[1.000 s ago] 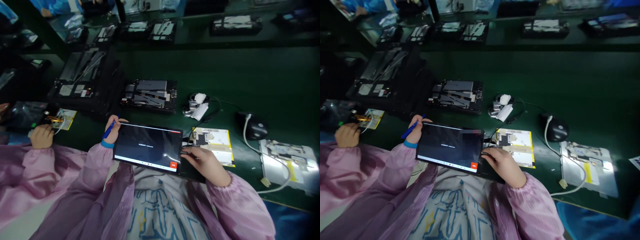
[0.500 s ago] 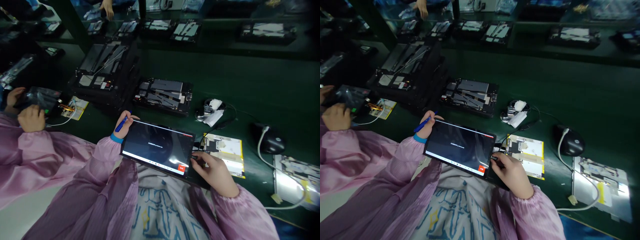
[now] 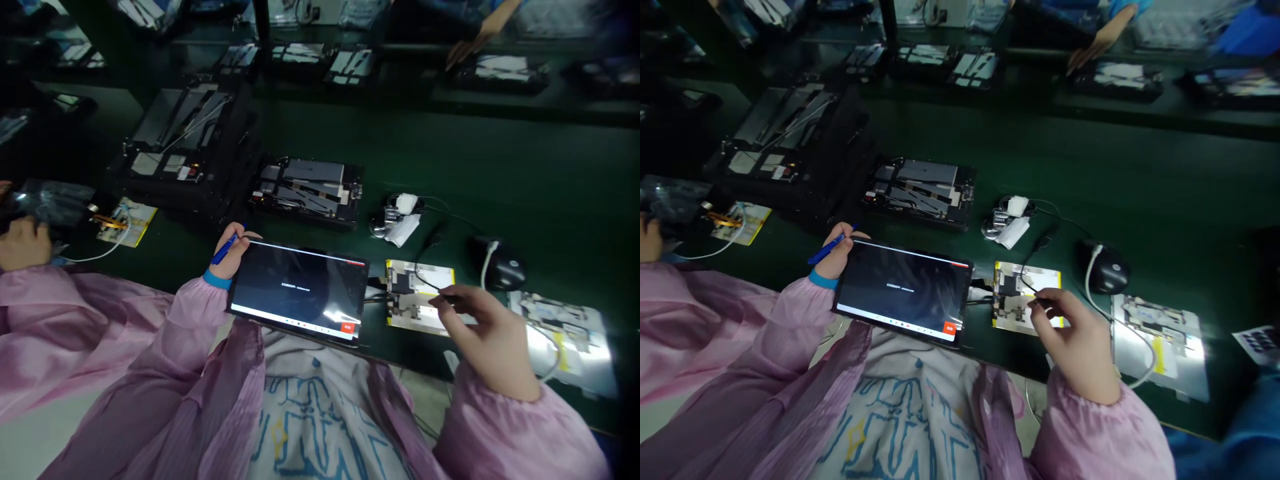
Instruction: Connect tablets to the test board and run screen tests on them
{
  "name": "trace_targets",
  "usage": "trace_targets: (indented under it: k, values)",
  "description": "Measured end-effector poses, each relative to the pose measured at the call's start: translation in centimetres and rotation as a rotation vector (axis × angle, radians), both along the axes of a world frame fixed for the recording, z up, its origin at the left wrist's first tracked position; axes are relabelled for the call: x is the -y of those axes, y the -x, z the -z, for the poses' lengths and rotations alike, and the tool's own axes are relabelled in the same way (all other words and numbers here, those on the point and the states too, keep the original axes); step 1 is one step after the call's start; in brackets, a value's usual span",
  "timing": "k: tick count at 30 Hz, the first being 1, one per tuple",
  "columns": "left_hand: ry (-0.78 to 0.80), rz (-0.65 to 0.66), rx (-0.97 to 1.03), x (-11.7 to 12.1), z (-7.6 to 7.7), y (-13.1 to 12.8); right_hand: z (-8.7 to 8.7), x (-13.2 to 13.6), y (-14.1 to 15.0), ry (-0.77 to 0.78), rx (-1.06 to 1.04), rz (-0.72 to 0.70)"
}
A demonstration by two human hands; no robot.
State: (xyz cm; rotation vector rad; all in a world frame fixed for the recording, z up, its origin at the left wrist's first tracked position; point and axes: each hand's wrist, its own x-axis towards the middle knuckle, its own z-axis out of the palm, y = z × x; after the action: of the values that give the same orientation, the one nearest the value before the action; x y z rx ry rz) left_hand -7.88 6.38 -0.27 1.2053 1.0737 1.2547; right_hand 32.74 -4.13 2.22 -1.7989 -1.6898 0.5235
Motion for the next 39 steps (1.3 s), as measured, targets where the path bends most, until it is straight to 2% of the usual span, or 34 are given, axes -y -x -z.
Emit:
trace_targets:
  k: [3,5,7,9,11,13,15,17,20,21,23,25,26,29,32,39]
  values:
    - [0.003,-0.001,0.008,-0.2,-0.2,0.0,-0.3,-0.4,-3.2,0.204,-0.041,-0.205]
    - [0.017,-0.004,0.023,-0.4,-0.4,-0.1,-0.1,-1.0,-4.8,0.247,-0.096,-0.244]
    - [0.021,-0.014,0.039,-0.4,-0.6,-0.2,0.3,-2.3,-6.0,0.18,-0.051,-0.095]
    - [0.011,-0.024,0.044,-0.5,-0.8,-0.3,0.9,-4.1,-6.7,0.058,0.104,0.155]
    - [-0.005,-0.021,0.04,-0.5,-1.0,-0.4,1.6,-6.2,-7.0,-0.041,0.236,0.327]
    - [-0.006,-0.021,0.038,-0.5,-1.1,-0.4,2.2,-8.0,-7.1,-0.077,0.278,0.359]
    - [-0.002,-0.032,0.03,-0.5,-1.1,-0.4,2.3,-8.8,-7.1,-0.083,0.269,0.312]
    - [-0.005,-0.044,0.011,-0.5,-1.2,-0.5,1.7,-8.5,-6.6,-0.091,0.233,0.262]
    - [-0.011,-0.039,0.002,-0.5,-1.2,-0.5,-0.2,-6.0,-4.3,-0.046,0.123,0.151]
    - [-0.009,-0.031,0.006,-0.5,-1.1,-0.6,-0.9,-4.8,-3.1,-0.004,0.067,0.081]
    - [-0.011,-0.029,0.013,-0.5,-1.1,-0.6,-1.8,-2.7,-0.3,0.069,-0.186,-0.153]
    - [-0.014,-0.047,0.009,-0.5,-1.0,-0.6,-1.9,-1.3,2.3,0.173,-0.266,-0.362]
    - [-0.012,-0.059,0.004,-0.5,-1.0,-0.6,-1.6,-1.0,3.4,0.2,-0.279,-0.385]
    - [-0.003,-0.083,-0.02,-0.6,-1.1,-0.6,0.3,-1.0,5.0,0.21,-0.297,-0.288]
    - [-0.019,-0.109,-0.056,-0.7,-1.3,-0.8,2.0,-1.3,5.1,0.202,-0.354,-0.215]
    - [-0.039,-0.14,-0.055,-0.7,-1.7,-1.3,2.4,-1.4,5.2,0.257,-0.428,-0.237]
